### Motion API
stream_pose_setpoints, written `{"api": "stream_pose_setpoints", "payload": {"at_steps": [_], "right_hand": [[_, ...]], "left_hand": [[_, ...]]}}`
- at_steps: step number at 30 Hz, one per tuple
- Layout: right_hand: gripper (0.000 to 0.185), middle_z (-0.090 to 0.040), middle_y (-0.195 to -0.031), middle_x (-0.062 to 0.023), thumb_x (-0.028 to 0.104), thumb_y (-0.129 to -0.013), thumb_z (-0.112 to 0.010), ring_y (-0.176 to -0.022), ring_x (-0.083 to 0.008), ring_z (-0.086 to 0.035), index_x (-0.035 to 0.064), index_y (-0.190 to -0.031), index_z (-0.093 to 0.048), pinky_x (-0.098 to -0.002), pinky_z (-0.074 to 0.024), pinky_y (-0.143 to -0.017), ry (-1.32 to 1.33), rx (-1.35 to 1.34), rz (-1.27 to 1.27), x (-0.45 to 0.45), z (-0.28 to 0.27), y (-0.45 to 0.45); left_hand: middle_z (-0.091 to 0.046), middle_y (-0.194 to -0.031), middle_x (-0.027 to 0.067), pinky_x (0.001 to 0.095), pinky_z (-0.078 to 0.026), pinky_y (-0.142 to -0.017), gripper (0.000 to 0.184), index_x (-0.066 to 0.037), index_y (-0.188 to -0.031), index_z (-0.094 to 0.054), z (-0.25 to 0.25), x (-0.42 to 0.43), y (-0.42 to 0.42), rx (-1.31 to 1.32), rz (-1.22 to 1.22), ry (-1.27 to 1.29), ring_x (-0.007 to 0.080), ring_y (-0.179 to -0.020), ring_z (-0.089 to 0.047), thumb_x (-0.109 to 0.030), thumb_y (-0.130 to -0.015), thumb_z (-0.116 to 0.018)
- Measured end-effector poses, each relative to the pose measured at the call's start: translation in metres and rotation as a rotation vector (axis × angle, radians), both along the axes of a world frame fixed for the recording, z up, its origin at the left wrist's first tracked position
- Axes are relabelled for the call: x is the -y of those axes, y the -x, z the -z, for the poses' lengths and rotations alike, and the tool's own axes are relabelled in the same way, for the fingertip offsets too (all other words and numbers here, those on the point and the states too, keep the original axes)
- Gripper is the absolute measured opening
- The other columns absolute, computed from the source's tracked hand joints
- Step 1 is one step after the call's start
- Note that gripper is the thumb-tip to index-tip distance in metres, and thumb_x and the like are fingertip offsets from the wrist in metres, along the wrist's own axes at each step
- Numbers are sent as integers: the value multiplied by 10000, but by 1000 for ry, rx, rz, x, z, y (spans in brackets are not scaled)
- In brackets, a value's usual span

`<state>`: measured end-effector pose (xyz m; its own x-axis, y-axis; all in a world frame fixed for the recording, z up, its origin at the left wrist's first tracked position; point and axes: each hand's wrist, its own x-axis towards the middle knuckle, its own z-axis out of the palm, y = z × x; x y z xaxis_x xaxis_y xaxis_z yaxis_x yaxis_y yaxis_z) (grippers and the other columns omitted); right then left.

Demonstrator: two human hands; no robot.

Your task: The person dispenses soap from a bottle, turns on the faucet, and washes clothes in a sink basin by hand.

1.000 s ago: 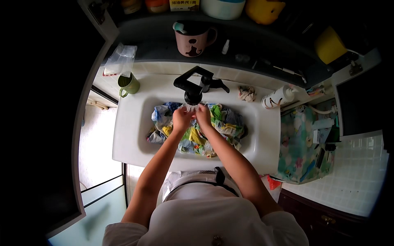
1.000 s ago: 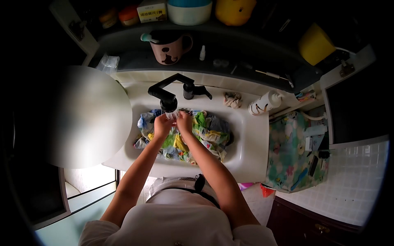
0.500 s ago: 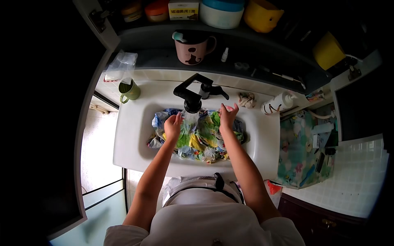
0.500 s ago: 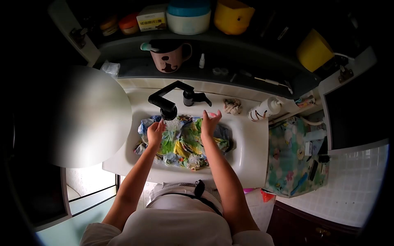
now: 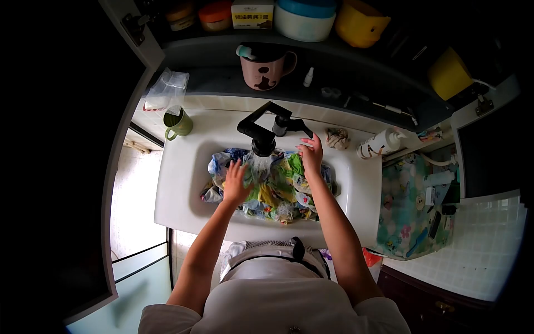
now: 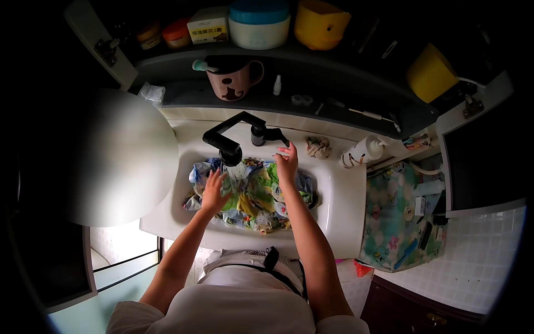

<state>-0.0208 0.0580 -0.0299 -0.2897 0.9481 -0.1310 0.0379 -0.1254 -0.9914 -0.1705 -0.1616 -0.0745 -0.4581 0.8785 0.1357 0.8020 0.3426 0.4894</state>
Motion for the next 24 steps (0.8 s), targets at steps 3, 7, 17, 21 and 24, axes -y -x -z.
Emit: {"api": "stream_pose_setpoints", "payload": {"at_steps": [3, 7, 17, 21, 24], "right_hand": [[630, -590, -1054, -93, 8, -797, -559, -787, -144, -614, 86, -1381, -336, -259, -474, -663, -31, -30, -70, -5, 19, -1], [740, -600, -1055, -102, 67, -811, -608, -791, -146, -607, 85, -1444, -226, -285, -486, -695, 20, -117, -112, 40, -4, 5], [827, -219, -1477, -217, 577, -841, -500, -1392, -398, -100, 244, -1486, -103, -595, -12, -1092, -836, 962, -829, 121, 76, -16], [842, -163, -1495, -236, 631, -864, -381, -1402, -407, -30, 223, -1489, 8, -609, 91, -1069, -776, 1161, -930, 120, 94, -6], [823, -138, -1502, -239, 631, -878, -343, -1404, -406, -9, 221, -1487, 31, -622, 105, -1059, -676, 1257, -1005, 120, 97, 7]], "left_hand": [[-148, -1519, 161, 518, -111, -1117, 923, -117, -1453, -232, 3, -1, -19, -3, 302, 352, 365, -1407, -91, -451, -727, -693], [-69, -1522, 211, 554, -67, -1106, 1047, -123, -1477, -156, 27, 2, -41, 19, 300, 396, 378, -1410, -53, -566, -687, -680], [36, -1522, 227, 591, 17, -1089, 1361, -260, -1490, -51, 18, 15, -27, -58, 157, 437, 378, -1413, 38, -683, -413, -768], [165, -1499, 241, 604, 11, -1082, 1448, -276, -1478, 74, 31, -4, -23, -53, 159, 689, 414, -1397, 101, -661, -385, -795], [220, -1487, 233, 566, -115, -1091, 1446, -293, -1471, 105, 40, -8, -19, 12, 153, 784, 414, -1398, 105, -594, -410, -831]]}}
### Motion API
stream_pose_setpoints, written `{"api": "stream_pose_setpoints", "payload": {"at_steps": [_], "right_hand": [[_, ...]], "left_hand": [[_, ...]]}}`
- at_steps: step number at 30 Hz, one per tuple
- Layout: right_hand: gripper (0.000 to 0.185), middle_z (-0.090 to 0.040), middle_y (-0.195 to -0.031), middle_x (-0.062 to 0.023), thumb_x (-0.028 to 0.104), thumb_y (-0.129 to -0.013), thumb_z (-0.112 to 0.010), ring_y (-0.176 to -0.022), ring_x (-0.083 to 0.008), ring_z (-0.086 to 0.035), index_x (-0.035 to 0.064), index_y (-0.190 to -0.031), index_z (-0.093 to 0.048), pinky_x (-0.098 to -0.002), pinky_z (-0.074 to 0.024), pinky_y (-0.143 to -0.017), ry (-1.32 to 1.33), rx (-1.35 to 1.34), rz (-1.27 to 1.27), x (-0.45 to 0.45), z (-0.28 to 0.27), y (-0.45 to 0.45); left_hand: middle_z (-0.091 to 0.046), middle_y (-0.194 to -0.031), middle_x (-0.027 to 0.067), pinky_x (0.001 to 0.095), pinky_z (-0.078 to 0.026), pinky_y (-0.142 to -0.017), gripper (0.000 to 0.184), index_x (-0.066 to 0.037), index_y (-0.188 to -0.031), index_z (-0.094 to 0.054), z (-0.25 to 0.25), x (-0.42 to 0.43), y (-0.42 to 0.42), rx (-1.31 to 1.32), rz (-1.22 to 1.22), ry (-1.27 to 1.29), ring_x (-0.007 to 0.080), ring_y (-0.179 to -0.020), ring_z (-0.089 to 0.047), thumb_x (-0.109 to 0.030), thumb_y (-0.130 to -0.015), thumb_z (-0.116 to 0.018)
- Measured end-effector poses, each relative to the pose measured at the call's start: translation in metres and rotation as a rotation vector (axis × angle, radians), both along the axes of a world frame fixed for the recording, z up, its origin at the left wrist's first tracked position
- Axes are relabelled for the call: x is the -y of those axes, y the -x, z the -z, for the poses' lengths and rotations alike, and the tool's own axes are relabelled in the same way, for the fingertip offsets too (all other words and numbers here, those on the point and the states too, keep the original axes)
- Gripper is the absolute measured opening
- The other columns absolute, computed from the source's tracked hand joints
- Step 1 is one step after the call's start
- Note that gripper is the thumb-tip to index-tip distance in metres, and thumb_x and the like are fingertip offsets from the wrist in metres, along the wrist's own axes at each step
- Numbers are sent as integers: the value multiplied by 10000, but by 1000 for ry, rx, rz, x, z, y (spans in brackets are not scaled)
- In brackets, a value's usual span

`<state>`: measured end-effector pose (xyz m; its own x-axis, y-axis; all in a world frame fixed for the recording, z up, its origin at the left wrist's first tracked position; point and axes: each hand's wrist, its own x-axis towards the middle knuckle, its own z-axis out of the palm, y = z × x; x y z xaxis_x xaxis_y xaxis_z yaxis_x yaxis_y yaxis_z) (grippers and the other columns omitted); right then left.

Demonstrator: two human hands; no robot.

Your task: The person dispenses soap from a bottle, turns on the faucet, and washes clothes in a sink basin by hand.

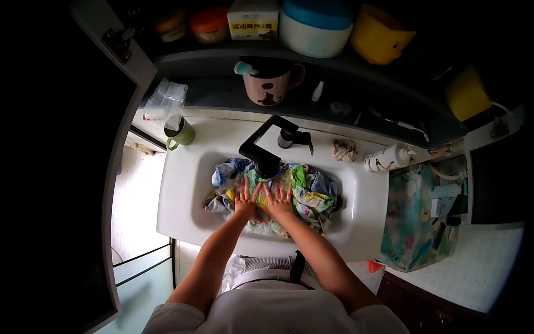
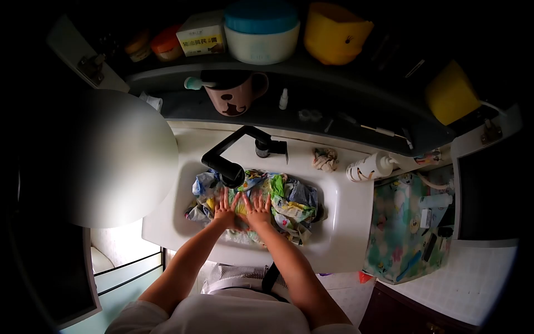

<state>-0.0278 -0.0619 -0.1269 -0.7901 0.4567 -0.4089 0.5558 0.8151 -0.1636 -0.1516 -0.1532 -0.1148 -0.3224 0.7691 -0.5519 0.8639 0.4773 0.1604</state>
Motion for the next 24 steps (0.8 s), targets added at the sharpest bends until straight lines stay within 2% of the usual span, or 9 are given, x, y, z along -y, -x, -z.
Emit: {"api": "stream_pose_setpoints", "payload": {"at_steps": [3, 7, 10, 14, 17, 19, 20, 23, 24], "right_hand": [[819, -138, -1503, -235, 625, -886, -330, -1406, -395, -13, 202, -1486, 32, -629, 105, -1055, 20, 65, 4, 3, -3, 2], [823, -150, -1500, -230, 613, -891, -342, -1411, -372, -19, 159, -1488, -4, -616, 102, -1066, -28, -80, -26, 2, -4, -10], [830, -149, -1496, -240, 607, -893, -360, -1409, -378, -15, 135, -1487, -22, -593, 95, -1081, -69, -219, -59, 9, -6, -25], [844, -93, -1504, -250, 602, -887, -379, -1408, -383, 18, 139, -1486, -7, -598, 93, -1077, -43, -159, -75, 5, -1, -21], [854, -51, -1509, -251, 600, -882, -390, -1408, -384, 39, 149, -1486, 12, -599, 94, -1075, -13, -140, -67, 8, 9, -24], [862, -29, -1511, -249, 599, -878, -397, -1408, -386, 41, 155, -1486, 21, -601, 95, -1073, 7, -115, -59, 6, 9, -20], [861, -64, -1508, -241, 598, -876, -403, -1408, -381, 15, 154, -1487, 11, -600, 90, -1075, 4, -118, -57, 5, 9, -19], [858, -168, -1497, -220, 596, -871, -419, -1409, -366, -62, 151, -1489, -22, -597, 74, -1082, -4, -124, -51, 6, 5, -22], [871, -256, -1468, -199, 549, -843, -525, -1401, -338, -130, 150, -1484, -93, -544, -32, -1120, -74, -269, -21, 8, -1, -26]], "left_hand": [[239, -1484, 224, 548, -181, -1077, 1439, -292, -1470, 110, 9, 0, -2, -40, -6, 23, 409, -1401, 91, -574, -425, -837], [146, -1508, 232, 571, -141, -1078, 1419, -257, -1485, 48, -13, 11, -6, -37, 24, -164, 406, -1404, 71, -619, -417, -815], [103, -1511, 242, 583, -107, -1082, 1424, -228, -1488, 19, -3, 30, -5, -15, 86, -266, 414, -1400, 80, -639, -404, -807], [145, -1507, 231, 592, -84, -1084, 1438, -216, -1487, 31, 3, 26, -1, 57, 57, -225, 414, -1397, 94, -630, -399, -814], [176, -1502, 224, 595, -71, -1085, 1440, -218, -1485, 41, 16, 25, -3, 72, 42, -94, 413, -1396, 101, -620, -403, -819], [191, -1500, 216, 596, -67, -1085, 1442, -222, -1484, 48, 7, 17, -1, 134, 3, -11, 412, -1396, 102, -615, -403, -821], [175, -1507, 208, 593, -95, -1083, 1437, -247, -1484, 41, 9, 17, -1, 129, -5, -5, 411, -1397, 96, -608, -396, -826], [115, -1520, 209, 570, -161, -1076, 1419, -277, -1485, 1, 7, 26, -4, 3, 43, -209, 405, -1404, 34, -601, -379, -827], [-76, -1513, 215, 529, -254, -1051, 1354, -269, -1485, -78, -6, 28, -6, -52, 33, -390, 395, -1384, -135, -534, -403, -848]]}}
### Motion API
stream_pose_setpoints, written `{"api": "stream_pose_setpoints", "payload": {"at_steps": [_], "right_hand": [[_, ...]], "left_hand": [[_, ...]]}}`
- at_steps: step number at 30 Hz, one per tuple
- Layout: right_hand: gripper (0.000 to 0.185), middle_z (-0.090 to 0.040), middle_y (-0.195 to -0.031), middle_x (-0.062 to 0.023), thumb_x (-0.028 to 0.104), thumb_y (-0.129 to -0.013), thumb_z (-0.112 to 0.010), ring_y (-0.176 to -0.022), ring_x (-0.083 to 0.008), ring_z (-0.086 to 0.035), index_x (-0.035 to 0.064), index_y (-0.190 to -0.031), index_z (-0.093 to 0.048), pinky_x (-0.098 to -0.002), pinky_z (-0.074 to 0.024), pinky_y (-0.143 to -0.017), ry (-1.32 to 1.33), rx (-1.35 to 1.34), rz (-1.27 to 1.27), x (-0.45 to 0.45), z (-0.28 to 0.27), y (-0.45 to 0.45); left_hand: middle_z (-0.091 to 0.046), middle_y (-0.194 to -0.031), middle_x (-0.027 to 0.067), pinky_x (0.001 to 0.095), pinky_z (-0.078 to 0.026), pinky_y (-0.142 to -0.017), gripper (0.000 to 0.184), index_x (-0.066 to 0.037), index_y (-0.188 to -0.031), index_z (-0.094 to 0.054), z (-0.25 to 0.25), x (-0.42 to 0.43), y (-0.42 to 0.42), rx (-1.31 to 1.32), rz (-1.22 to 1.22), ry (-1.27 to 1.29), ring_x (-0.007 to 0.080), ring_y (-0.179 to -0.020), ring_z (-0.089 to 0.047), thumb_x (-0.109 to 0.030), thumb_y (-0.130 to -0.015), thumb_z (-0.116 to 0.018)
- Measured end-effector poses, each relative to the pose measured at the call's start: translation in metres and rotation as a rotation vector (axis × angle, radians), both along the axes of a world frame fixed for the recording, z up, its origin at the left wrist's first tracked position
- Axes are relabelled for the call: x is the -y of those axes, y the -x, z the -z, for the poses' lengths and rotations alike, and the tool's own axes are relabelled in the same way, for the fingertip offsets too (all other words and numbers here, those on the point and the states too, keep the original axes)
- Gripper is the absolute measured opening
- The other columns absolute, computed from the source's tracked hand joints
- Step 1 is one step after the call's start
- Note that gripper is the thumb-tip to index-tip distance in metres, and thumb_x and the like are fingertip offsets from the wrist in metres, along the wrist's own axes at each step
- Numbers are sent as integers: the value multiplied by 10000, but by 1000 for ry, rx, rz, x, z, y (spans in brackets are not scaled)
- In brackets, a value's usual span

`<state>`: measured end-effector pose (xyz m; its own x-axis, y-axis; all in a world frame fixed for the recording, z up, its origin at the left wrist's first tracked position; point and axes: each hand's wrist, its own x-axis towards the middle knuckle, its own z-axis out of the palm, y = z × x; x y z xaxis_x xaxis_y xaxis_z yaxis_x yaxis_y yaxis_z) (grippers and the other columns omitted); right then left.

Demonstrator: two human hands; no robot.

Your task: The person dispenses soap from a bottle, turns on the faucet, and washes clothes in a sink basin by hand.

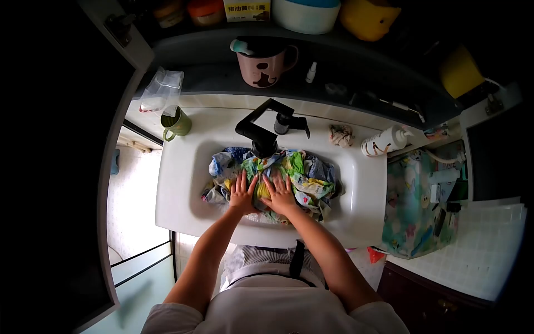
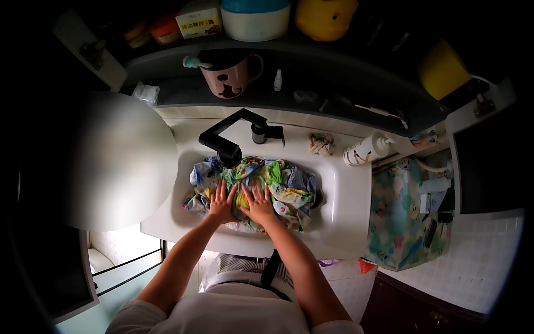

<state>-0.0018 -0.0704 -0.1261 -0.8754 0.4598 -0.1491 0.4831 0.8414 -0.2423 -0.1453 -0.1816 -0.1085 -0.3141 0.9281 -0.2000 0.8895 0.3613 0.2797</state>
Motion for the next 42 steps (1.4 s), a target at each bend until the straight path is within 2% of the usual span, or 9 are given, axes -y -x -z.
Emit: {"api": "stream_pose_setpoints", "payload": {"at_steps": [11, 15, 18, 20, 27, 29, 34, 38, 42], "right_hand": [[600, -529, -1162, -114, 465, -691, -742, -1048, -293, -511, 46, -1075, -548, -434, -419, -869, -40, 184, 220, -9, -35, -13], [431, -626, -750, -116, 449, -752, -704, -759, -294, -613, 32, -824, -622, -417, -463, -659, 374, 84, 271, -34, -27, -11], [345, -511, -539, -11, 365, -802, -670, -475, -110, -444, 75, -634, -589, -295, -355, -488, 741, -213, 481, -66, -74, -37], [319, -510, -592, 22, 362, -786, -700, -526, -108, -429, 68, -691, -620, -279, -366, -537, 1074, -523, 740, -79, -116, -69], [269, -608, -822, 2, 238, -839, -667, -767, -72, -522, -18, -921, -662, -228, -394, -729, 932, -1126, 865, -94, -188, -152], [283, -592, -834, 8, 274, -854, -649, -765, -72, -511, 0, -921, -641, -234, -392, -718, 881, -1282, 809, -88, -202, -145], [367, -568, -766, 11, 437, -846, -622, -695, -87, -504, 72, -882, -635, -260, -402, -633, 891, -1134, 747, -56, -200, -89], [377, -579, -738, -4, 424, -866, -599, -685, -89, -508, 49, -847, -630, -277, -385, -607, 969, -919, 672, -26, -163, -26], [502, -569, -619, -212, 430, -883, -555, -562, -374, -553, -16, -655, -576, -444, -395, -532, 411, -920, 846, -27, -124, 2]], "left_hand": [[-565, -1141, 171, 403, -514, -733, 1202, -19, -1336, -316, -26, -24, 21, 74, -288, 158, 312, -994, -605, -469, -381, -889], [-659, -944, 122, 434, -509, -721, 805, -102, -1196, -491, -17, -23, 32, 159, -130, 297, 316, -887, -642, -482, -563, -813], [-665, -926, 94, 459, -495, -700, 449, -165, -1027, -609, -29, -10, 30, 215, -111, 250, 325, -866, -638, -443, -691, -719], [-643, -960, 116, 454, -480, -745, 345, -154, -1001, -634, -43, -1, 28, 266, -153, 210, 328, -931, -610, -375, -741, -683], [-490, -1190, 142, 392, -412, -919, 233, -90, -979, -662, -93, 10, 14, 304, 62, -526, 304, -1116, -477, -177, -764, -672], [-443, -1318, 84, 330, -351, -989, 280, -34, -1133, -593, -114, -7, 9, 1270, -195, -506, 206, -1192, -450, -91, -865, -534], [-476, -1312, 58, 322, -291, -1031, 552, -62, -1355, -403, -97, -49, -18, 1879, -670, -530, 175, -1173, -463, -443, -956, -423], [-573, -1158, 108, 333, -403, -898, 601, -40, -1290, -486, -109, -83, -73, 1565, -813, -493, 177, -1026, -525, -515, -924, -449], [-618, -704, 85, 313, -432, -529, 490, 34, -850, -648, -117, -88, -96, 1337, -879, -464, 144, -600, -530, -425, -910, -489]]}}
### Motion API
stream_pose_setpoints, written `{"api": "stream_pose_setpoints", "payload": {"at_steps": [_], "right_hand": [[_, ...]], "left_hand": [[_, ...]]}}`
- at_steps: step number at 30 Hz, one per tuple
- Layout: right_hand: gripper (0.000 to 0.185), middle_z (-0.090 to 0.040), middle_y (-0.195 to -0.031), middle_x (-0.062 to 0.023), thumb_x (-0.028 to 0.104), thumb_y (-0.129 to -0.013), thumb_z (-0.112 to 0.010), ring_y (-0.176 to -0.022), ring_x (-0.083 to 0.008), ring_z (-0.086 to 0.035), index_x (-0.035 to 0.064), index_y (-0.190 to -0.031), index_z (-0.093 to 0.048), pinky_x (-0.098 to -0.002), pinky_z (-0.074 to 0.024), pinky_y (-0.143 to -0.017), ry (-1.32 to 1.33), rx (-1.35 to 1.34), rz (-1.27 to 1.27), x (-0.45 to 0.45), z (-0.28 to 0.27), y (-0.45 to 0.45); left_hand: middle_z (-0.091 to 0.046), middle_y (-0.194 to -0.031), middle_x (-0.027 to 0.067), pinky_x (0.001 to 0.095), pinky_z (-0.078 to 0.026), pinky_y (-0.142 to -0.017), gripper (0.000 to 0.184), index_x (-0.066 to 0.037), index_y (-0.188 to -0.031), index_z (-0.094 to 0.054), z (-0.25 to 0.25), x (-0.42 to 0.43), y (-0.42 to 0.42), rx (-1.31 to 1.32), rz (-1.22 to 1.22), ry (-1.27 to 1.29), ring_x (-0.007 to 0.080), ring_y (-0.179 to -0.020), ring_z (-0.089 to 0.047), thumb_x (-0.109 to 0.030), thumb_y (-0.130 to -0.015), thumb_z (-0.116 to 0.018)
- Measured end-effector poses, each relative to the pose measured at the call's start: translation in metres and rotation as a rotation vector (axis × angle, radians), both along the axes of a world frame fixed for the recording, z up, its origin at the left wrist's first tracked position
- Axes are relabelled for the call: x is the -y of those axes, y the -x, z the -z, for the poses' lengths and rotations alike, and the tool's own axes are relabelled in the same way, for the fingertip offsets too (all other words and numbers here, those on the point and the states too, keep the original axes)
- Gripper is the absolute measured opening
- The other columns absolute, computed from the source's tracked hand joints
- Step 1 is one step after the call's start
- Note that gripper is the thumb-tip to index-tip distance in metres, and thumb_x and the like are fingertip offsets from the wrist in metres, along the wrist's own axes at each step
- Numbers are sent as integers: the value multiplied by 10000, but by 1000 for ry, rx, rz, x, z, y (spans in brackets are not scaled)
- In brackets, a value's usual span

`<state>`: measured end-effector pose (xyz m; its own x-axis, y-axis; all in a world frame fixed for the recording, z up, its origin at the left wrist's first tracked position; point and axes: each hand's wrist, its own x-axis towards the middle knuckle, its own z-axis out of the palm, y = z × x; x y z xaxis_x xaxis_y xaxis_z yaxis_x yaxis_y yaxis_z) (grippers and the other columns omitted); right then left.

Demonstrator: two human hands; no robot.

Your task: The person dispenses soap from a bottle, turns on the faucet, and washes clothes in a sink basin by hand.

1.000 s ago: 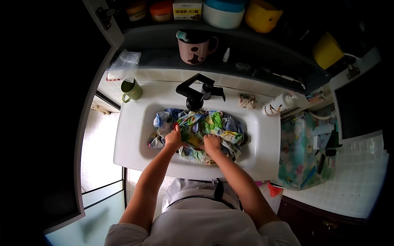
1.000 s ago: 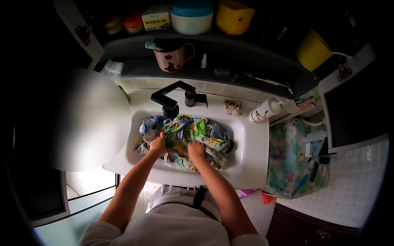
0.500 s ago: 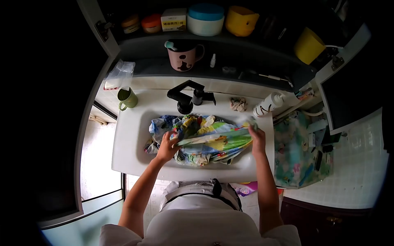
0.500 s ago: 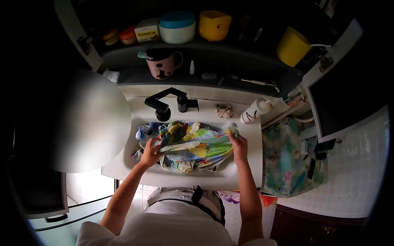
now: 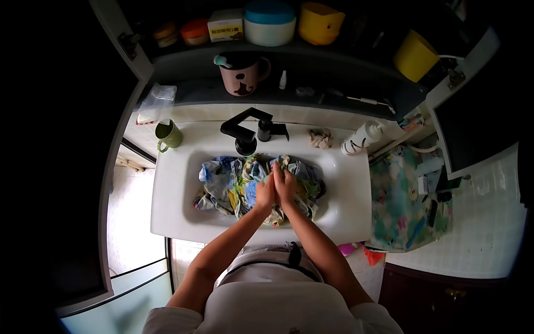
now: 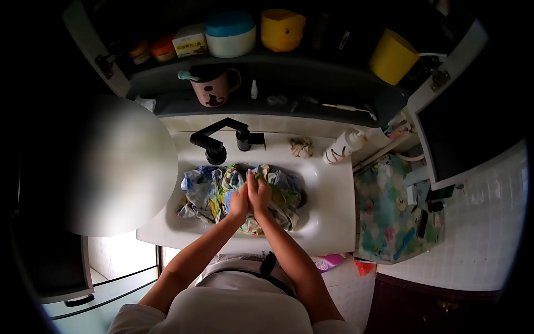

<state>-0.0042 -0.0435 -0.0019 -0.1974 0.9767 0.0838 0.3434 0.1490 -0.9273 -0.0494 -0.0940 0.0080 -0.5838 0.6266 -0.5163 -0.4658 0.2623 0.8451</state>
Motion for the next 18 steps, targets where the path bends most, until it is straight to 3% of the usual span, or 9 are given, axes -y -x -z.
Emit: {"api": "stream_pose_setpoints", "payload": {"at_steps": [1, 3, 7, 9, 11, 15, 16, 17, 18], "right_hand": [[531, -569, -618, -208, 454, -884, -533, -562, -388, -549, -16, -638, -551, -461, -396, -532, 92, -3, -5, -1, 15, 4], [534, -569, -626, -217, 457, -881, -522, -587, -411, -549, -6, -616, -523, -476, -401, -544, -93, 105, -9, 16, 26, 6], [496, -579, -714, -255, 427, -894, -499, -696, -441, -573, -9, -660, -532, -494, -425, -592, 79, 255, -164, 38, 15, -3], [512, -546, -625, -245, 423, -890, -528, -620, -448, -544, -33, -659, -522, -485, -386, -532, 23, 256, -214, 15, 49, -9], [440, -557, -637, -230, 388, -894, -552, -641, -427, -569, -34, -769, -566, -479, -431, -570, 140, 452, -277, -19, 55, -25], [374, -596, -945, -218, 330, -887, -565, -836, -371, -597, 27, -1100, -514, -446, -458, -718, -268, 362, -101, -33, 14, -29], [393, -592, -1006, -211, 318, -886, -566, -874, -362, -595, 43, -1157, -490, -439, -457, -747, -398, 325, -114, -33, 11, -26], [434, -518, -1218, -190, 318, -889, -550, -1121, -355, -509, 59, -1227, -467, -451, -396, -928, -397, 273, -227, -29, 22, -19], [470, -468, -1294, -179, 321, -896, -536, -1212, -338, -435, 57, -1274, -441, -468, -332, -993, -463, 408, -325, -20, 23, -11]], "left_hand": [[-617, -709, 86, 309, -429, -530, 467, 30, -836, -646, 5, 1, -1, -61, -35, -22, 140, -602, -527, -407, -904, -496], [-611, -750, 75, 345, -442, -589, 402, 6, -855, -643, 17, 7, 12, 74, -52, 0, 157, -633, -543, -365, -894, -492], [-597, -743, 68, 345, -451, -625, 410, 19, -819, -624, 44, 10, 29, 182, -72, 12, 184, -696, -565, -372, -870, -516], [-624, -789, 78, 318, -459, -644, 400, 19, -884, -639, 36, 13, 37, -22, 96, 304, 167, -721, -573, -365, -869, -526], [-646, -818, 82, 314, -461, -647, 358, 13, -984, -632, 27, 23, 49, -144, 207, 139, 130, -735, -571, -325, -879, -577], [-607, -909, 155, 380, -443, -701, 322, 5, -976, -565, 41, 20, 92, -1133, 153, 121, 281, -831, -581, -267, -831, -657], [-547, -1103, 195, 404, -421, -834, 356, -19, -1045, -519, 43, 19, 96, -1110, 206, 226, 372, -1016, -517, -256, -817, -656], [-516, -1158, 203, 414, -396, -888, 393, -19, -1098, -498, 51, 16, 93, -1148, 215, 226, 378, -1079, -481, -265, -826, -639], [-486, -1213, 210, 424, -370, -941, 431, -19, -1150, -476, 67, 12, 89, -1189, 222, 225, 384, -1143, -446, -275, -834, -622]]}}
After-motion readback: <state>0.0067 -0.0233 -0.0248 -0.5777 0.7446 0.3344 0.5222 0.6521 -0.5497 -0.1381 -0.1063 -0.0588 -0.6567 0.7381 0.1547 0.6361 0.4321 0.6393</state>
